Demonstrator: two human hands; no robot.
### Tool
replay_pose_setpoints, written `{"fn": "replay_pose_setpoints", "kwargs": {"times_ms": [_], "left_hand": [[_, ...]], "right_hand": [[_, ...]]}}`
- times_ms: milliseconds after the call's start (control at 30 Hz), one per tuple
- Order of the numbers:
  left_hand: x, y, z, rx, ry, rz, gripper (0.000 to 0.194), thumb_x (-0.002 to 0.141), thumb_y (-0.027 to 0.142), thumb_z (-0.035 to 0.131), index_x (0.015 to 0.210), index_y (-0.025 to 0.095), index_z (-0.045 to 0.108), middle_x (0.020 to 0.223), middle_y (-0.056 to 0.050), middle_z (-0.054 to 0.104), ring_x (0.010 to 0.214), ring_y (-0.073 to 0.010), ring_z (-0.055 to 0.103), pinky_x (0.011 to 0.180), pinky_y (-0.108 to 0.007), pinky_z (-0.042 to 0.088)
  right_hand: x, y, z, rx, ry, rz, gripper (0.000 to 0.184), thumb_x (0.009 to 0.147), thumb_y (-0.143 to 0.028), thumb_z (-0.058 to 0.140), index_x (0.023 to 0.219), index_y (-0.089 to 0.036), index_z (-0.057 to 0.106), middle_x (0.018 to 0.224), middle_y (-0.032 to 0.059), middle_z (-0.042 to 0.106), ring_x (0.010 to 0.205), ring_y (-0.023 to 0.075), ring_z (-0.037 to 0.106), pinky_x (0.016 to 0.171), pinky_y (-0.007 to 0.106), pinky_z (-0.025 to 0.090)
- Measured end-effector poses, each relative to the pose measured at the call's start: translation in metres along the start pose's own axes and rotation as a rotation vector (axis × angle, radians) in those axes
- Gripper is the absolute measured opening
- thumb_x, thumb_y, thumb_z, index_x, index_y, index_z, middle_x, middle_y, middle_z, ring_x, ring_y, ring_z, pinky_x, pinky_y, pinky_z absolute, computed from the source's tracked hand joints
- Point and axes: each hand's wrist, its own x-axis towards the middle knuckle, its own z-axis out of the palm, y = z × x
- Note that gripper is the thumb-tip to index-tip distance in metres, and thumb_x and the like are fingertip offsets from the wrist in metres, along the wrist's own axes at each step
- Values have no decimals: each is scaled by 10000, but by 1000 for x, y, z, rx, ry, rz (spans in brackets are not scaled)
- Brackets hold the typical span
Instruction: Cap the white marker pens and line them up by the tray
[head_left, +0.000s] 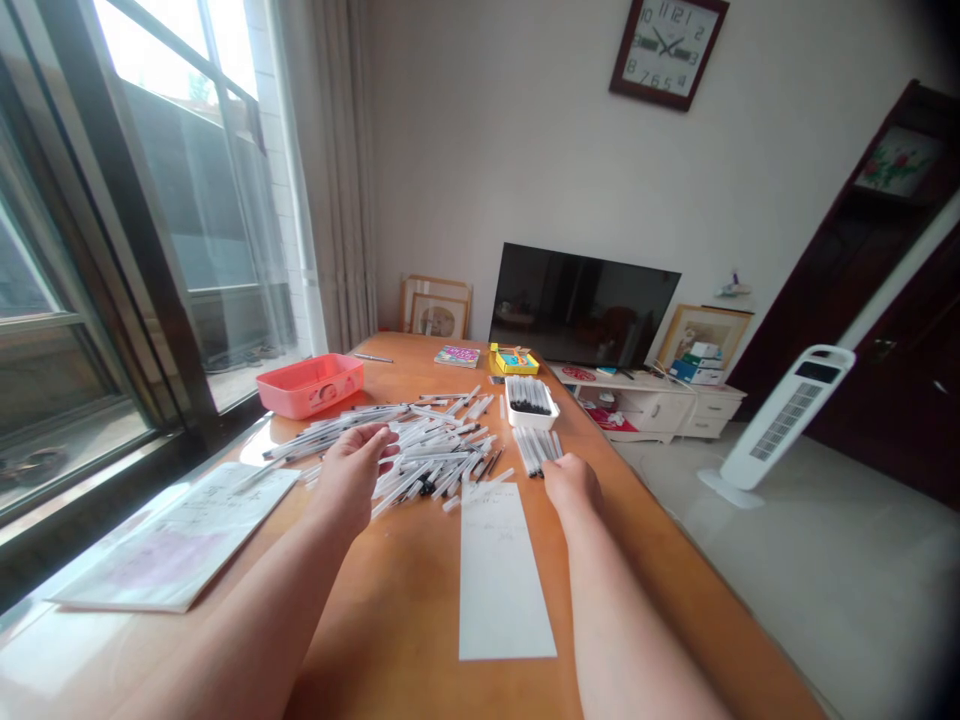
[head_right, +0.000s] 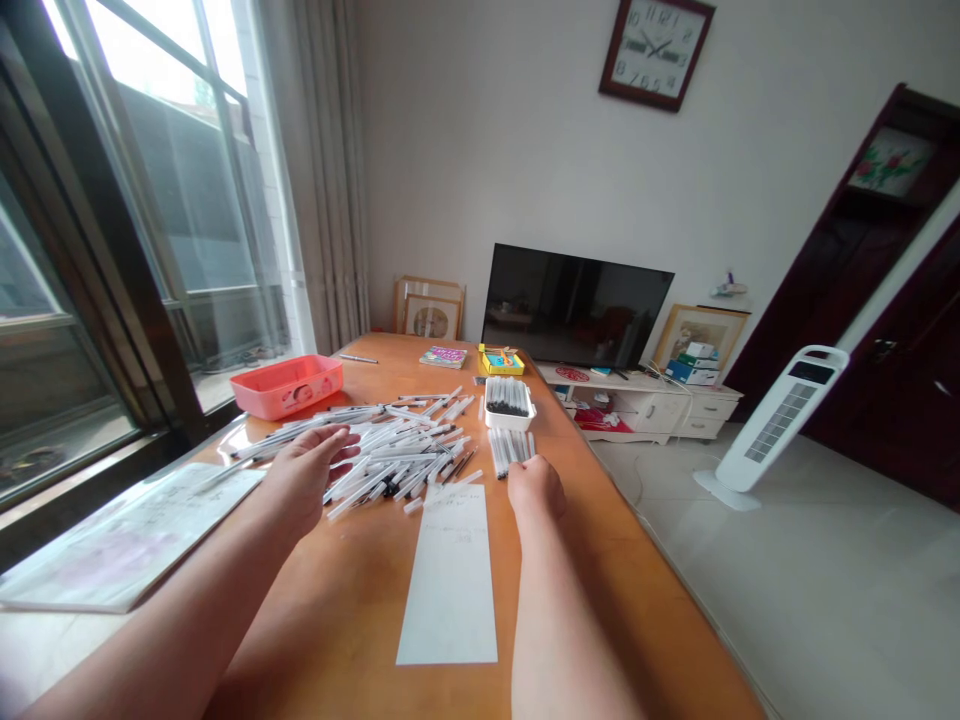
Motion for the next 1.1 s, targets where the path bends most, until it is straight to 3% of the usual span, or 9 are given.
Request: {"fn": "replay_pose_setpoints", "kwargs": {"times_ms": [333,533,667,800,933,1100], "left_hand": [[-3,2,0,6,-5,1,438,721,450,775,1042,174,664,1058,-99,732,868,-178,676,759,-298,493],[-2,-2,-2,94,-23,48,428,727,463,750,1028,173,660,980,-77,723,811,-175,657,710,-289,477],[-4,-7,-1,337,-133,168,283,767,411,687,934,182,680,833,-41,709,736,-172,619,664,-280,445],[-6,-18,0,792,-248,289,129,784,263,599,846,217,703,781,-25,706,716,-185,608,651,-289,411],[-8,-25,2,1121,-282,421,220,779,161,535,839,244,730,917,-39,735,816,-203,631,676,-297,399],[-15,-26,8,1251,-391,543,247,752,118,544,850,251,728,936,-48,700,880,-210,620,740,-298,420]], "right_hand": [[-6,3,-1,59,4,-60,254,826,-428,625,698,-212,664,659,86,675,648,239,651,586,311,421],[-2,2,13,108,64,-145,193,823,-400,579,792,-245,689,710,44,699,605,206,619,547,275,375],[-7,0,28,160,33,-312,244,834,-462,571,807,-254,693,715,19,698,615,198,602,535,260,360],[-20,-6,37,176,-5,-436,229,838,-463,583,801,-262,685,740,6,714,667,204,621,562,269,370],[-30,-12,39,180,-27,-513,213,860,-429,581,812,-252,688,752,12,717,694,198,627,596,271,376],[-37,-15,38,161,-109,-549,195,862,-412,598,812,-249,693,706,4,699,675,185,616,612,263,374]]}}
